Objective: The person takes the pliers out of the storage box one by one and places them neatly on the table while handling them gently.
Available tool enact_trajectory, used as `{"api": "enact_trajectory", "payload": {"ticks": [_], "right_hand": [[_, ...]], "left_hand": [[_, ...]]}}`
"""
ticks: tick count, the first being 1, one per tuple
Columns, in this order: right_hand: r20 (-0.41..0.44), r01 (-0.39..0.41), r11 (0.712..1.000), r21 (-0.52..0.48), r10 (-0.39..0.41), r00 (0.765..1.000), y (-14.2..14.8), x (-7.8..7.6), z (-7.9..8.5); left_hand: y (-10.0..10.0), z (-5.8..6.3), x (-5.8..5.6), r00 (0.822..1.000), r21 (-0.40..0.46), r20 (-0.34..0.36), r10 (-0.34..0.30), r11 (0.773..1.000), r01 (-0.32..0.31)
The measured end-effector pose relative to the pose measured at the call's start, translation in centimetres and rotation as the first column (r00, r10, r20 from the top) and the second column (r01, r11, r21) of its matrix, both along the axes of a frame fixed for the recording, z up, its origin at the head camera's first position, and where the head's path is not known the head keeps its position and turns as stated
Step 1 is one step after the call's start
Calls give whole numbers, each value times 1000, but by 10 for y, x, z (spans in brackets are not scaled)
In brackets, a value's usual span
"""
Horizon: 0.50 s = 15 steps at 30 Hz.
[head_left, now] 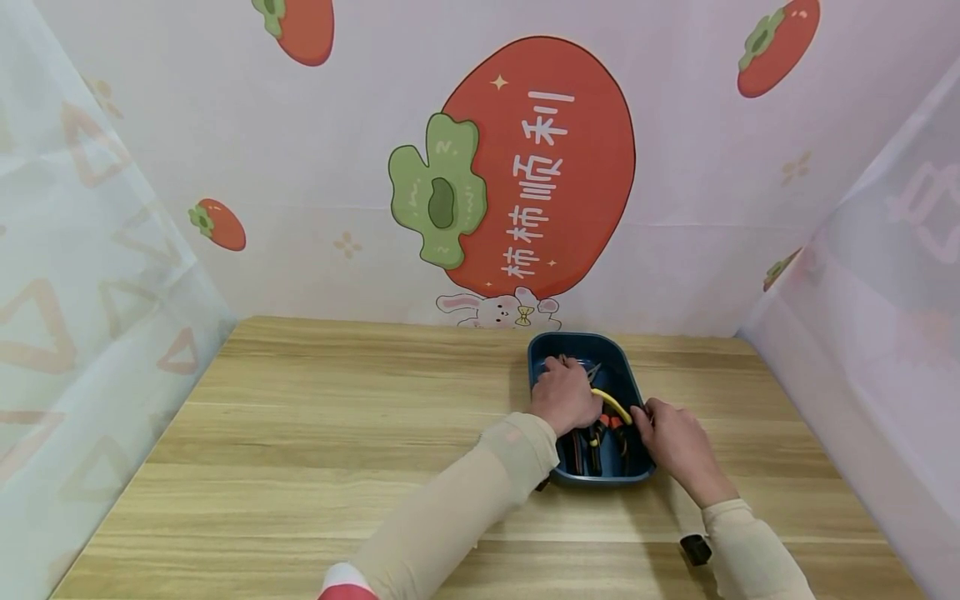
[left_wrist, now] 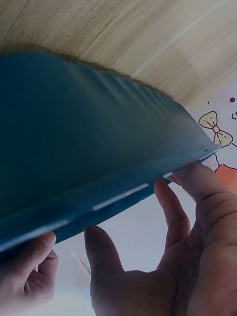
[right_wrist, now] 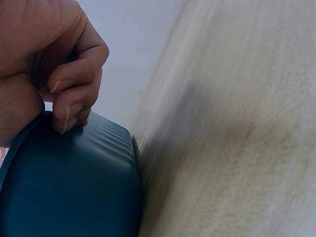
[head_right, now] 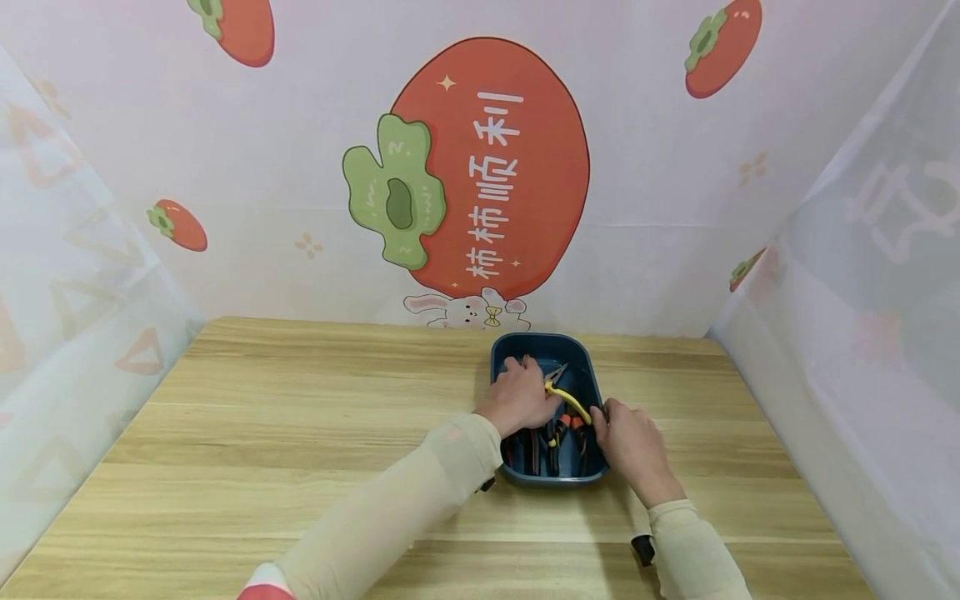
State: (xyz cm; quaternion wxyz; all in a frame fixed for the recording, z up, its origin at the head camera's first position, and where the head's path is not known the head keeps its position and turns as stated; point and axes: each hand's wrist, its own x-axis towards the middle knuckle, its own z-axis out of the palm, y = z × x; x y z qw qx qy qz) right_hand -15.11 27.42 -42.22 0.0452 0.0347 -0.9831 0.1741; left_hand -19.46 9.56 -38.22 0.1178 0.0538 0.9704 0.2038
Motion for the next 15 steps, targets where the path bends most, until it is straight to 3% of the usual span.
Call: {"api": "enact_trajectory", "payload": {"ticks": [7,15], "right_hand": [[14,6,1000,-6,-6,1000,0,0,0],[18,6,1000,-6,-5,1000,0,0,0]], "left_hand": [[3,-4,1,1000,-71,5,7,997,-7],[4,-5,5,999,-47,42,6,999,-4]]}}
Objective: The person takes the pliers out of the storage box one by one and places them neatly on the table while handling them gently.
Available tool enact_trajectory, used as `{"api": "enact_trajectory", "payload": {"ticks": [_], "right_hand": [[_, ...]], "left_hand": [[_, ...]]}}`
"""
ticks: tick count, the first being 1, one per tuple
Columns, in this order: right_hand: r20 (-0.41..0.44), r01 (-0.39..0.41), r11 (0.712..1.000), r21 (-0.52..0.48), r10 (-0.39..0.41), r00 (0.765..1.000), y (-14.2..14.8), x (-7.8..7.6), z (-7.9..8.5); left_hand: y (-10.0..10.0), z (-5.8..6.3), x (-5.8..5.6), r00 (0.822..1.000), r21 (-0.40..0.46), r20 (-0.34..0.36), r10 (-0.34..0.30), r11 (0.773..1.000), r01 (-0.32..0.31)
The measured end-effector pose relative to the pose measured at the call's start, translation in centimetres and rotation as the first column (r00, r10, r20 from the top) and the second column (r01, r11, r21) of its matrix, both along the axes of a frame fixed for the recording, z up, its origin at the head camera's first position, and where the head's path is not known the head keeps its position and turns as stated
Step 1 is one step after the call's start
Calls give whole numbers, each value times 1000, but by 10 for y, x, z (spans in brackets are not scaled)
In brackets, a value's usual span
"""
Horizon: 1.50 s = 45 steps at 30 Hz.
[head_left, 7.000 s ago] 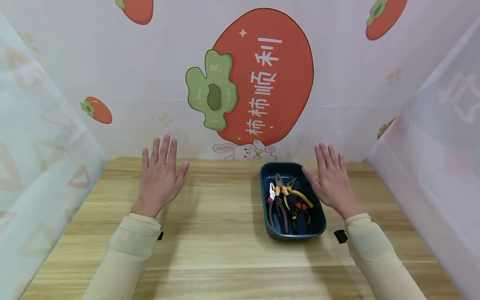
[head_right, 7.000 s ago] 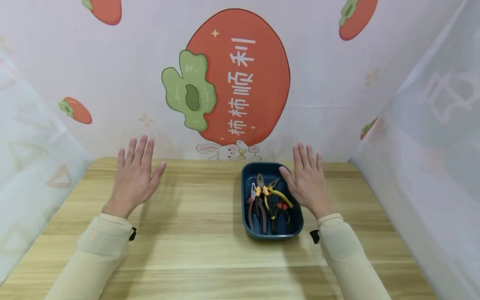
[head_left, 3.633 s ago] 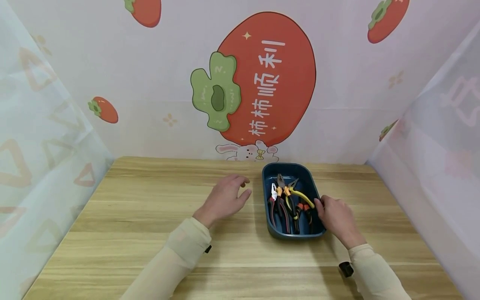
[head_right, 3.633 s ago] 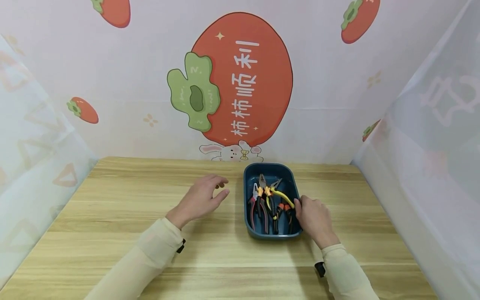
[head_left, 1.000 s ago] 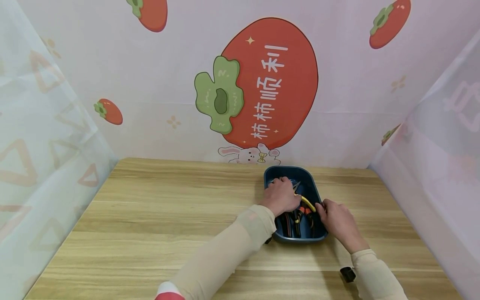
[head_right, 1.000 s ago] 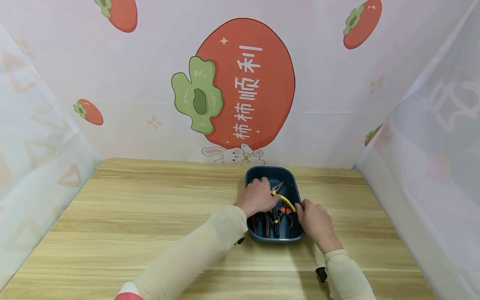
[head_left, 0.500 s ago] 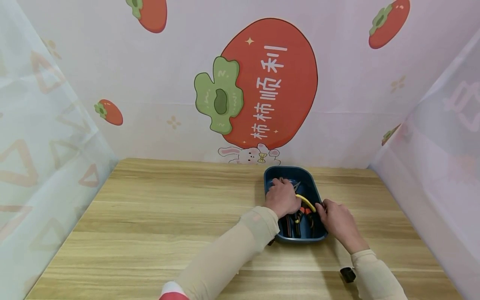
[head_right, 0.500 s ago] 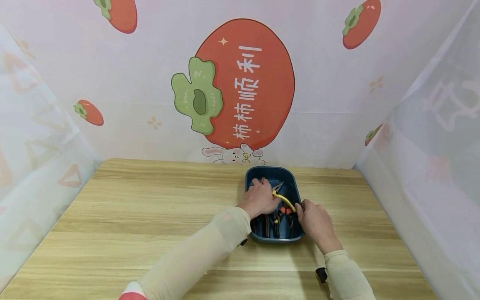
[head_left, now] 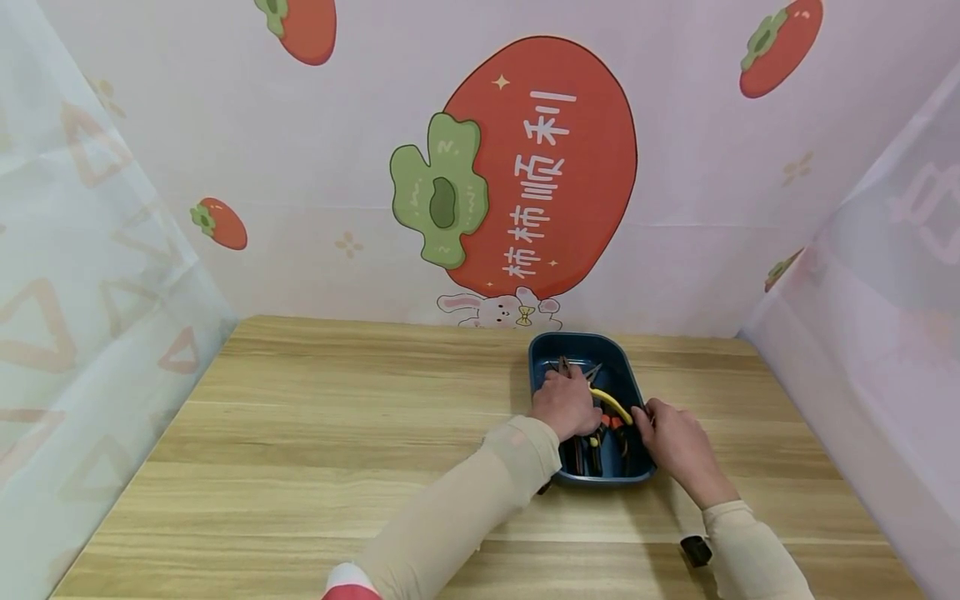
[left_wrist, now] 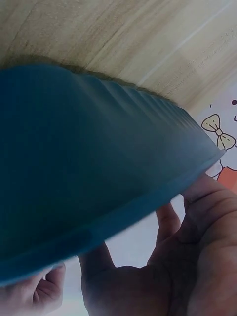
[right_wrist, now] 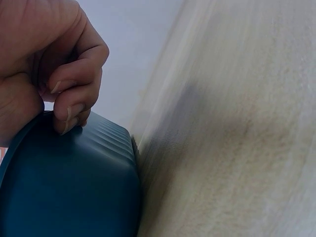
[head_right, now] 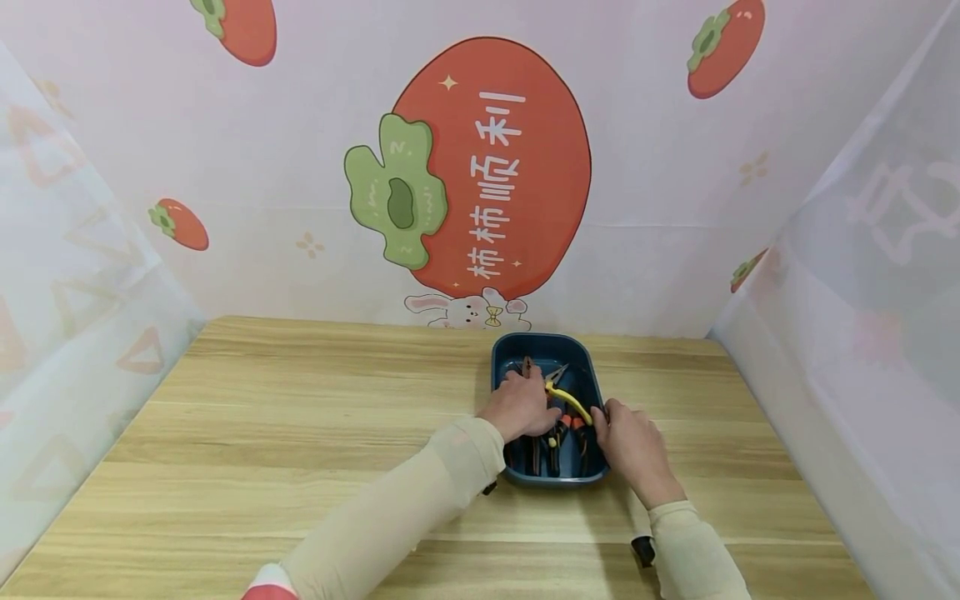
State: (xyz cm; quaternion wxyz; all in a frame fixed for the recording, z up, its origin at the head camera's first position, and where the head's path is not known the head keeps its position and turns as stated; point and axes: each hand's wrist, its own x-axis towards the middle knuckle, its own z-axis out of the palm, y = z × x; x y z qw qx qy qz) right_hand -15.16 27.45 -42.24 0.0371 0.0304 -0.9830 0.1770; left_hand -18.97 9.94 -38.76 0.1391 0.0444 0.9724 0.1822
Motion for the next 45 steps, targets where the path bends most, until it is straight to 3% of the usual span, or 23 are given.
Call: {"api": "enact_trajectory", "payload": {"ticks": [11,29,37,45], "right_hand": [[-14,-9,1000,-5,9,1000,-1,2,1],[-4,-14,1000,-7,14,1000,0,1,1],[2,-4,1000,1,4,1000,-1,1,1],[16,-1,1000,-6,1,1000,-1,1,2]], "left_hand": [[1,2,2,999,-19,-21,-44,999,43],[6,1,1,990,-165,-92,-107,982,91],[5,2,-1,987,-144,-107,-119,984,103],[2,4,1,987,-57,-130,-92,995,85]]}}
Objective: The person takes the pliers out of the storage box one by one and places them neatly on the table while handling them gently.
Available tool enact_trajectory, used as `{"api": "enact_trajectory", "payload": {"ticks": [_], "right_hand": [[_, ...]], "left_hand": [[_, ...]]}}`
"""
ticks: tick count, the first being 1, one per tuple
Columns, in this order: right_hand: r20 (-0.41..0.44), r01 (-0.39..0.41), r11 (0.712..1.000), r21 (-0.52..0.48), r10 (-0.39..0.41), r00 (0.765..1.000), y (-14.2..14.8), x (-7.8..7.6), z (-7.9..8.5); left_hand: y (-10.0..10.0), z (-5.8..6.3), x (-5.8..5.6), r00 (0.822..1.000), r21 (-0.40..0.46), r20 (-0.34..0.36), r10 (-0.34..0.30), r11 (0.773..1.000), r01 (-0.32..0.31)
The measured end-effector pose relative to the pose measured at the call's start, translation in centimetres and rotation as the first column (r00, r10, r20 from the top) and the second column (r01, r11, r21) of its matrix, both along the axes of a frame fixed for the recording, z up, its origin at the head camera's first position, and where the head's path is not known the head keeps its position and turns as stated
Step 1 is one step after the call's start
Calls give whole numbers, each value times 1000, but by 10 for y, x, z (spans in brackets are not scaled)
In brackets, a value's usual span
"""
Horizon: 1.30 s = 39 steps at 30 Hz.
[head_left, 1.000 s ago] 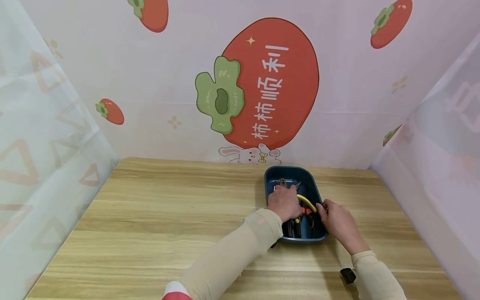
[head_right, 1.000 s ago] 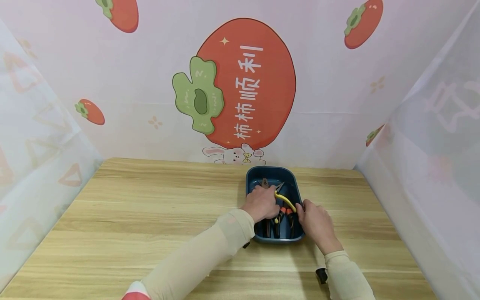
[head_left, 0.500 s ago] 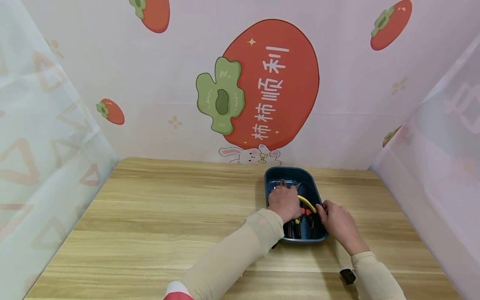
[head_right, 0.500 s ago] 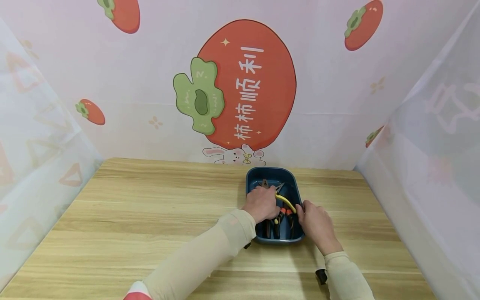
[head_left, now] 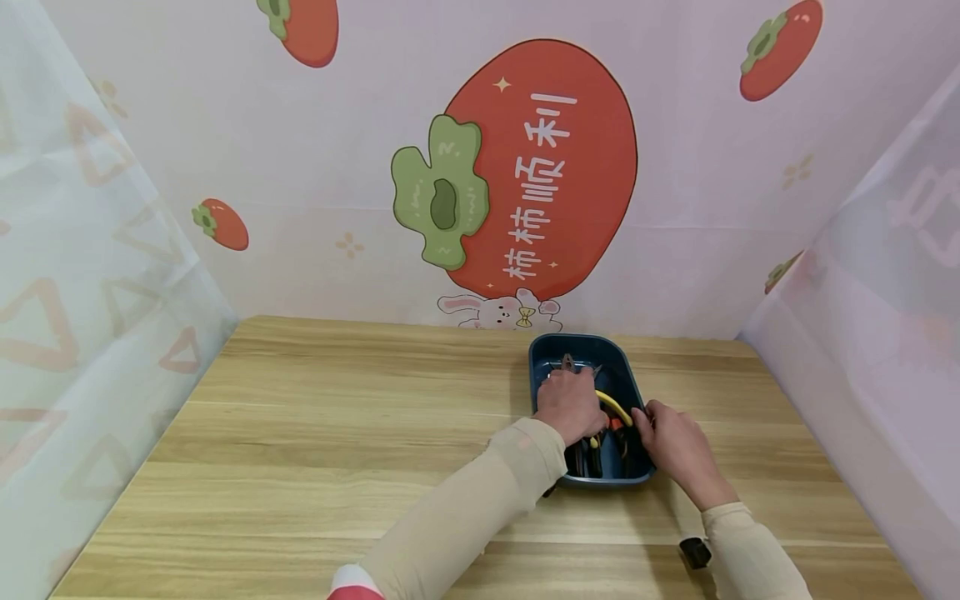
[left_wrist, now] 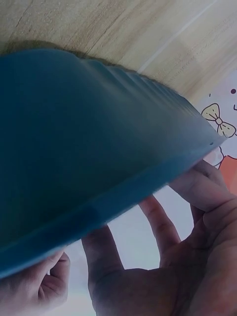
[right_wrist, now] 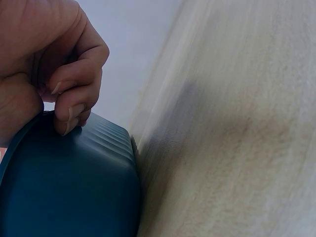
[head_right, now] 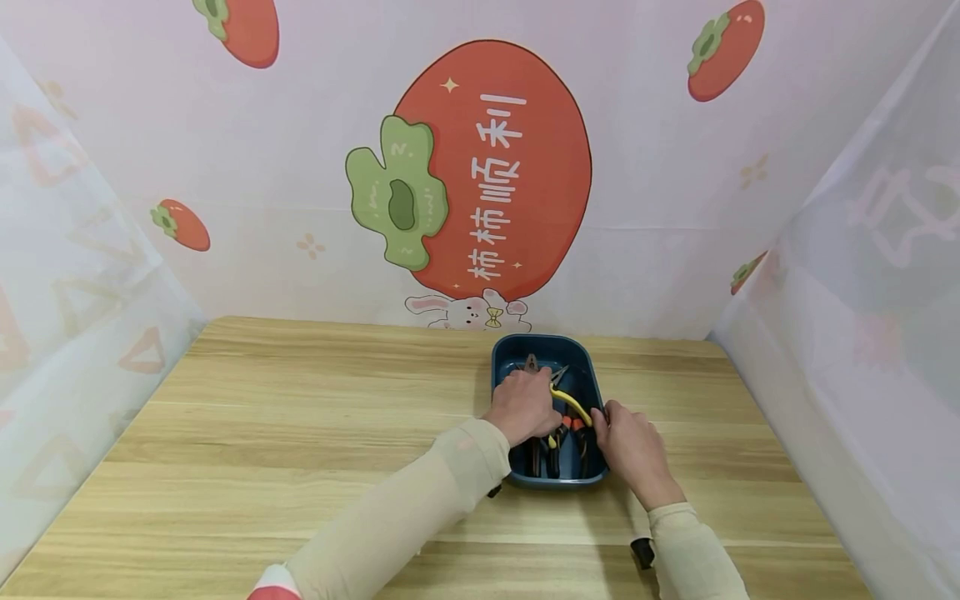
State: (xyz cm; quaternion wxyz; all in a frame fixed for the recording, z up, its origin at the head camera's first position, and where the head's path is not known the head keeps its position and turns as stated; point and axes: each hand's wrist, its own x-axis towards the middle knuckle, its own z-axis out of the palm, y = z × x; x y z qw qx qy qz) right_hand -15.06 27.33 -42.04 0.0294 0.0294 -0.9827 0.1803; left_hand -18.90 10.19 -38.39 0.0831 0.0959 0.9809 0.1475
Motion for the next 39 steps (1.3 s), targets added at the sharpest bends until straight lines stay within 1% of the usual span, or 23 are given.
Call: {"api": "enact_trajectory", "payload": {"ticks": [5,10,14,17,21,25,29,32,35,39], "right_hand": [[-4,-2,1000,1,2,1000,0,0,-1],[-3,-3,1000,-4,3,1000,0,0,-1],[-8,-4,1000,-9,4,1000,0,1,-2],[-12,0,1000,-6,0,1000,1,1,-2],[-11,7,1000,-1,-7,1000,1,0,-3],[-6,8,1000,1,-8,1000,0,0,-2],[1,5,1000,2,-5,1000,-1,0,-1],[3,6,1000,4,-6,1000,0,-1,-2],[-2,3,1000,5,-3,1000,0,-1,-2],[-10,-4,1000,8,4,1000,0,0,-2]], "left_hand": [[-2,3,2,999,50,-40,2,999,1],[-9,7,3,999,140,-38,-2,990,8],[-17,11,1,999,215,-35,0,977,7],[-22,14,1,999,251,-45,1,968,10],[-29,19,1,997,315,-79,14,949,11],[-38,25,2,993,379,-117,28,925,19],[-48,30,3,988,414,-151,32,909,34],[-55,33,3,984,427,-171,40,904,37],[-62,37,4,983,441,-176,52,897,31],[-72,42,4,983,471,-170,70,882,19]]}}
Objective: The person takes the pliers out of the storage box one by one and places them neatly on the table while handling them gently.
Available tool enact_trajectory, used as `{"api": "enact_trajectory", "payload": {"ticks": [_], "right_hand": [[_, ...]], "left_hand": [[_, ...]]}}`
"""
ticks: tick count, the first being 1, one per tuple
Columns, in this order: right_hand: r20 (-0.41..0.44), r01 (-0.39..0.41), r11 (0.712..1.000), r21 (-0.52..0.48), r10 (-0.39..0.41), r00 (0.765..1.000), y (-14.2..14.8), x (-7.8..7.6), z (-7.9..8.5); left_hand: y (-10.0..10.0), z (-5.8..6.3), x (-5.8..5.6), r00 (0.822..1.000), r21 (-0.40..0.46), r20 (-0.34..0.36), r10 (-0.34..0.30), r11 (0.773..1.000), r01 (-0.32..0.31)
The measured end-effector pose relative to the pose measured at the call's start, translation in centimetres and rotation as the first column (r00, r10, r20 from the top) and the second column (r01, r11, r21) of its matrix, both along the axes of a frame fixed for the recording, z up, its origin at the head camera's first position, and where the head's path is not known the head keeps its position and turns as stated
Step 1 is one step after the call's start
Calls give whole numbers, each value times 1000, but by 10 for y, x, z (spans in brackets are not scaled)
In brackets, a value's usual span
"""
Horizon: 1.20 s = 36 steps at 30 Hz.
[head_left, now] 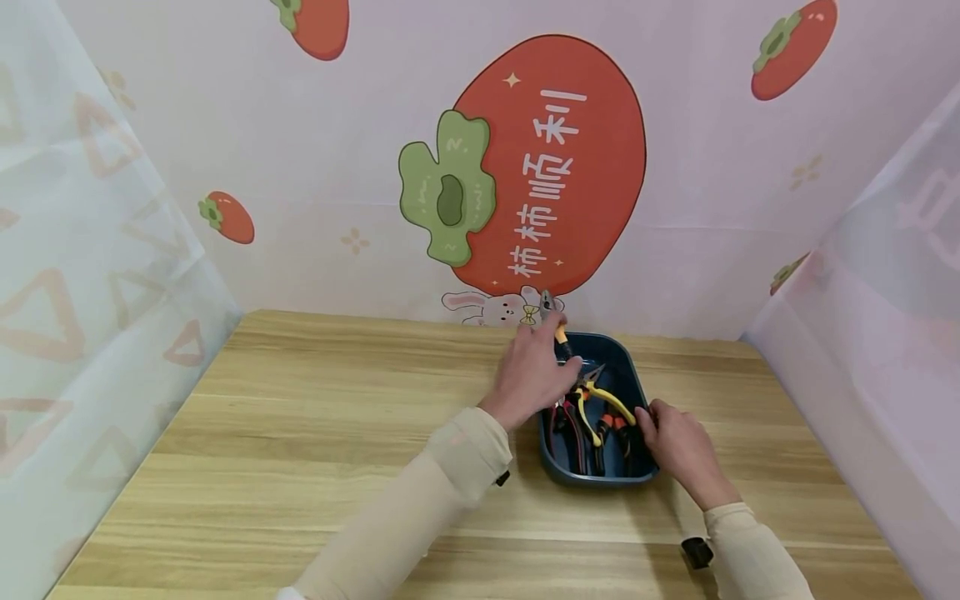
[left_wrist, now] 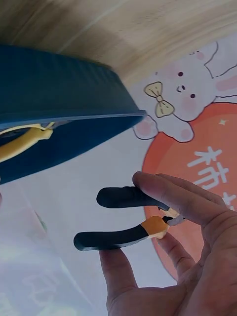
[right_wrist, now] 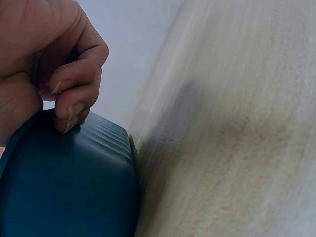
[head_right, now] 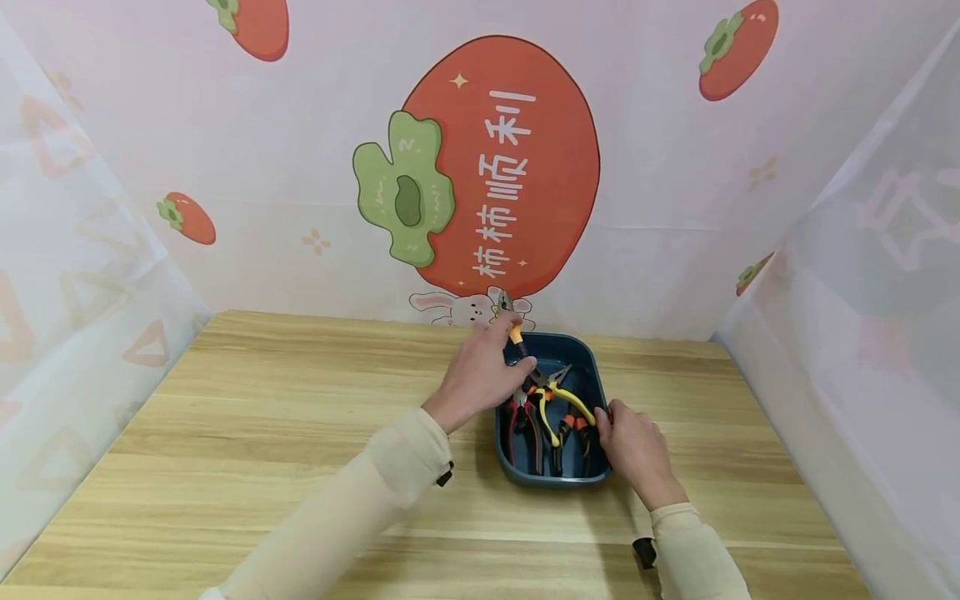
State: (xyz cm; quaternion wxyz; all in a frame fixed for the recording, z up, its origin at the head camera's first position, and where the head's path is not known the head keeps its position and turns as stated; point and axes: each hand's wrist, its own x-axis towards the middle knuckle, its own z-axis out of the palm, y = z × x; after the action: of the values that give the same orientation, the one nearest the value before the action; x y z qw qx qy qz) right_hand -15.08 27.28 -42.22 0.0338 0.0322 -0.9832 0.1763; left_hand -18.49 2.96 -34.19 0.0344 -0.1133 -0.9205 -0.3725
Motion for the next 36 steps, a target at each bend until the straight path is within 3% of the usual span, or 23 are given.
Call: {"api": "enact_trajectory", "payload": {"ticks": [9,19,27,36], "right_hand": [[-14,4,1000,1,-4,1000,0,-1,-1],[-6,0,1000,0,0,1000,1,0,-1],[1,3,1000,-4,-3,1000,1,0,-1],[2,9,1000,-2,-9,1000,0,-1,-1]], "left_hand": [[-23,6,-2,999,28,-32,35,999,-35],[-48,6,-5,996,86,-14,83,993,-82],[-63,-7,-9,994,97,-7,108,990,-107],[-71,-26,-18,993,45,-16,117,992,-116]]}}
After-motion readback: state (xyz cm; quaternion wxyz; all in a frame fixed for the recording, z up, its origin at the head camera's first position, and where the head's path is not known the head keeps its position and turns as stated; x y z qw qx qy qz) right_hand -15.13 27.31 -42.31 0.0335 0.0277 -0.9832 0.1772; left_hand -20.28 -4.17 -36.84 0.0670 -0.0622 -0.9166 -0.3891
